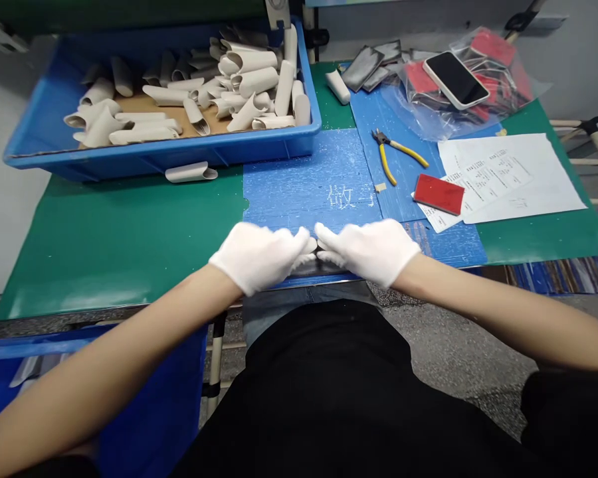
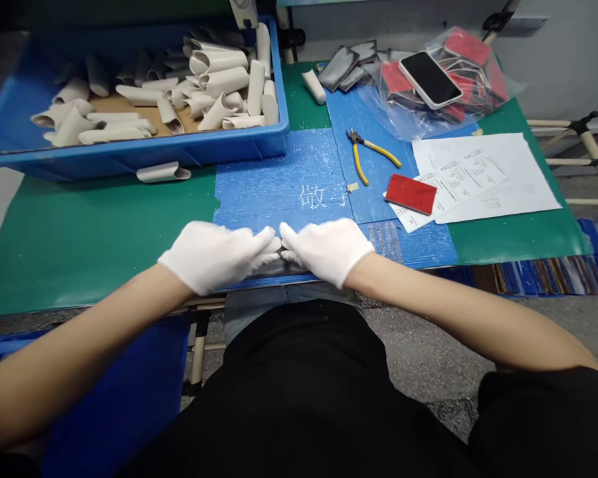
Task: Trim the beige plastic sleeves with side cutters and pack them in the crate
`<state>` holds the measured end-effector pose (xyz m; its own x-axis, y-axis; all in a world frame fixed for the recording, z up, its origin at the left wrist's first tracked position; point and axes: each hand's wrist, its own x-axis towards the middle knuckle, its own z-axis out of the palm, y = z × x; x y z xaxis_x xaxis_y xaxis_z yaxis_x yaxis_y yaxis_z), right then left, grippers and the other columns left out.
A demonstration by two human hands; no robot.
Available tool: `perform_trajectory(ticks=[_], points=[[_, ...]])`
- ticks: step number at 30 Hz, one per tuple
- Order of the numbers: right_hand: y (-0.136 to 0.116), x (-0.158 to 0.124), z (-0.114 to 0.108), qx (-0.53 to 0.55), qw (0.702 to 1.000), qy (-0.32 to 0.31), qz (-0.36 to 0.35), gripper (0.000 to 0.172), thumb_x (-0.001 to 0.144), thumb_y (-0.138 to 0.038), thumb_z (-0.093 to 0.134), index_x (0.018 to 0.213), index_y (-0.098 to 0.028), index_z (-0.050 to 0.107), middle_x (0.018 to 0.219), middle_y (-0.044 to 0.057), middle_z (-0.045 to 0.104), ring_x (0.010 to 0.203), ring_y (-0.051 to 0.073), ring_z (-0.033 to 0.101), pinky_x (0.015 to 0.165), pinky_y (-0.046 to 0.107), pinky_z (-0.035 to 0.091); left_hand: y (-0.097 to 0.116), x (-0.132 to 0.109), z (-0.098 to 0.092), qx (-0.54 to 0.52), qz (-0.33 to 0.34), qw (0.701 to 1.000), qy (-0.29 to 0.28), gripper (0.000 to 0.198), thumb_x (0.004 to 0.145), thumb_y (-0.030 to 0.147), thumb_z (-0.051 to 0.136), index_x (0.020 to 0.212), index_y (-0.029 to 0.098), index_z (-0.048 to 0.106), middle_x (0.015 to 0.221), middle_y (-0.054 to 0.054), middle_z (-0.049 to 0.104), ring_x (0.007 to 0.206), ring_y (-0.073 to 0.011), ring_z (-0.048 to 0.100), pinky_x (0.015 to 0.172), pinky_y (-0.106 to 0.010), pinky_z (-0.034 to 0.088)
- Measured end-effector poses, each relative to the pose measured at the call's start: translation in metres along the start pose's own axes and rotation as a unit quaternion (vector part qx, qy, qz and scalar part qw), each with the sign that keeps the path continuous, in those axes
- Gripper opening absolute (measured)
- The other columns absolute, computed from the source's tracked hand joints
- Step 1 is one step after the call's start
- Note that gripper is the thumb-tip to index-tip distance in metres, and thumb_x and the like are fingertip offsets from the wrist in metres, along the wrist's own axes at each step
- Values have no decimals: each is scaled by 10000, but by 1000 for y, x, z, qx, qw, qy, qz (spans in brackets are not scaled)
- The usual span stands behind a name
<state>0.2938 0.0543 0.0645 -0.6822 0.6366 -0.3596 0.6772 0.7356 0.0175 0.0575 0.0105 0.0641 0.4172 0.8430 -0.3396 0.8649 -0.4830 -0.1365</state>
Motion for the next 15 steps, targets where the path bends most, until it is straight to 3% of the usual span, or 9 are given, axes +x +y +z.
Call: perform_trajectory(ticks=[2,5,9,13,15], points=[[5,5,-5,-8,1000,-17,-7,603,1126,-589,312,1629,-275,418,1089,154,780,843,325,737,633,375,415,-8,5,-7,3,23,999,-38,555,1083,614,343,1390,244,619,954,-156,781,813,-360,752,674,-370,431],[8,4,-13,-14,998,-68,9,559,1112,-550,381,1556,-246,532,1042,172,788,863,343,730,682,411,441,-14,6,-18,11,33,994,-101,497,1089,572,344,1282,249,668,876,-126,778,810,-331,746,747,-376,441],[5,2,-21,-10,998,-61,-6,477,1109,-447,404,1484,-229,603,1060,179,786,902,334,731,720,410,446,-11,9,-24,6,32,996,-88,519,1069,614,365,1341,275,649,943,-142,789,863,-334,741,809,-390,442],[4,0,-22,-34,998,-61,-6,448,1088,-486,473,1357,-198,687,999,174,779,930,350,728,724,404,455,-7,6,-21,4,36,996,-87,489,1069,600,387,1245,273,705,868,-126,777,781,-299,731,785,-375,439],[4,-3,-22,-40,998,-47,-18,450,1096,-481,457,1335,-190,705,1008,177,778,952,355,730,733,412,464,-5,1,-19,17,42,997,-67,505,1077,602,367,1288,272,685,902,-134,784,790,-309,736,761,-372,438]])
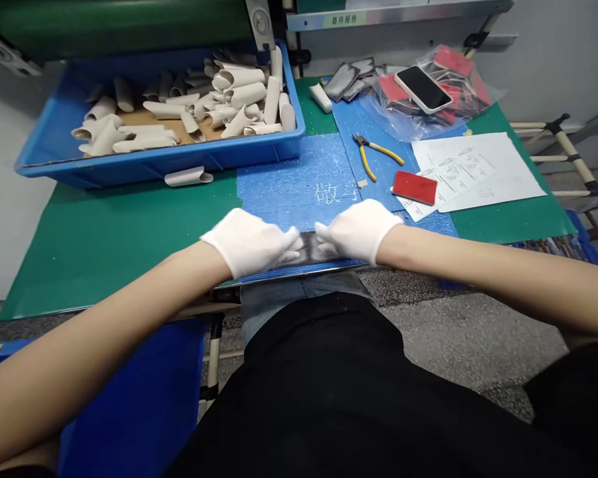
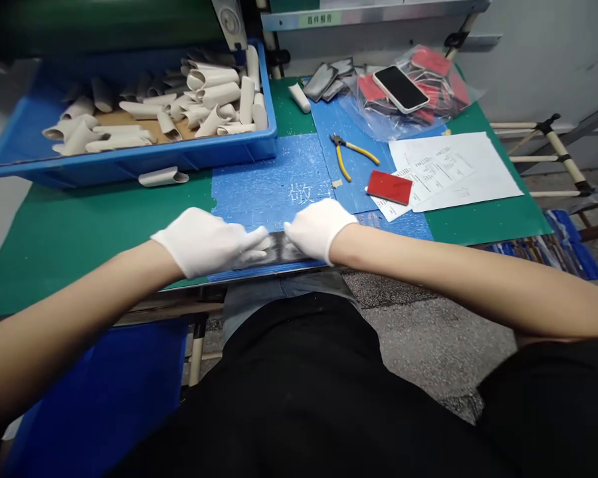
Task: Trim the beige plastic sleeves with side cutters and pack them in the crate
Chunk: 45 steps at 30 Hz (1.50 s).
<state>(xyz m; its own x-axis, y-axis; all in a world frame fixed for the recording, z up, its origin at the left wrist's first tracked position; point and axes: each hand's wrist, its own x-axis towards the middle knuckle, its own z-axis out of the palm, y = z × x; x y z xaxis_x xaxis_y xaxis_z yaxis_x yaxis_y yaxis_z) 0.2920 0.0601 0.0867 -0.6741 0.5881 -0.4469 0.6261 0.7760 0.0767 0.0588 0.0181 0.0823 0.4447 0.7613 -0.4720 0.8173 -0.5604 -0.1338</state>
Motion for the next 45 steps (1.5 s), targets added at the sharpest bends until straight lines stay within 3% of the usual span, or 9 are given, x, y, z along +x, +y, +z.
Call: perform_trajectory(ticks=[11,18,24,29,33,36,39,41,45], points=[[-13,-7,0,-12,999,-18,-27,428,1098,-439,445,1346,-197,697,1018,180,789,949,336,743,747,399,461,6,-13,-3,10,9,1000,-8,444,1074,585,397,1264,304,683,881,-107,785,701,-282,716,664,-334,439],[-5,-10,13,-6,1000,9,-20,429,1098,-484,445,1344,-218,675,927,150,782,810,303,723,668,356,403,1,-16,3,2,10,1000,-10,464,1086,608,364,1217,308,692,839,-81,775,657,-231,675,652,-306,416],[-1,3,15,-2,999,46,-23,487,1109,-504,388,1430,-240,642,975,144,786,788,287,703,653,346,366,-1,-1,11,24,0,999,44,556,1084,628,362,1505,319,553,997,-115,796,747,-287,717,632,-318,407],[15,-37,25,-21,1000,-1,17,464,1100,-564,448,1354,-260,690,883,108,780,703,256,673,633,324,304,-4,-41,17,14,-8,1000,-17,498,1107,553,347,1437,306,625,868,-95,774,666,-254,691,633,-317,390],[7,-57,24,22,995,94,32,652,1055,-761,409,1557,-364,532,1023,78,787,747,230,670,612,321,231,10,-61,12,7,-55,996,71,609,1092,658,268,1526,339,554,891,-95,766,704,-274,703,641,-336,396],[-1,-52,26,67,988,134,39,681,1039,-786,421,1491,-302,581,1059,92,757,798,235,679,604,322,223,18,-52,12,-25,-52,992,109,625,1081,682,281,1365,277,663,939,-107,752,771,-290,714,625,-341,390],[7,-46,37,87,985,129,73,575,1107,-661,367,1263,-199,672,1082,120,711,749,212,660,600,317,236,10,-44,22,-57,-78,992,85,593,1110,603,265,1167,223,717,995,-122,731,835,-287,724,636,-331,393],[20,-43,50,89,985,115,97,615,1105,-675,352,1190,-155,670,1096,142,699,700,195,638,584,311,237,-2,-43,33,-65,-123,989,56,600,1108,619,275,1155,208,709,988,-120,731,828,-285,731,624,-318,373],[32,-31,78,35,991,122,35,700,1093,-732,286,1398,-202,627,955,94,740,636,186,604,585,311,184,-21,-39,53,-39,-138,989,25,624,1044,751,368,1263,282,718,937,-83,765,794,-287,730,622,-310,323]])
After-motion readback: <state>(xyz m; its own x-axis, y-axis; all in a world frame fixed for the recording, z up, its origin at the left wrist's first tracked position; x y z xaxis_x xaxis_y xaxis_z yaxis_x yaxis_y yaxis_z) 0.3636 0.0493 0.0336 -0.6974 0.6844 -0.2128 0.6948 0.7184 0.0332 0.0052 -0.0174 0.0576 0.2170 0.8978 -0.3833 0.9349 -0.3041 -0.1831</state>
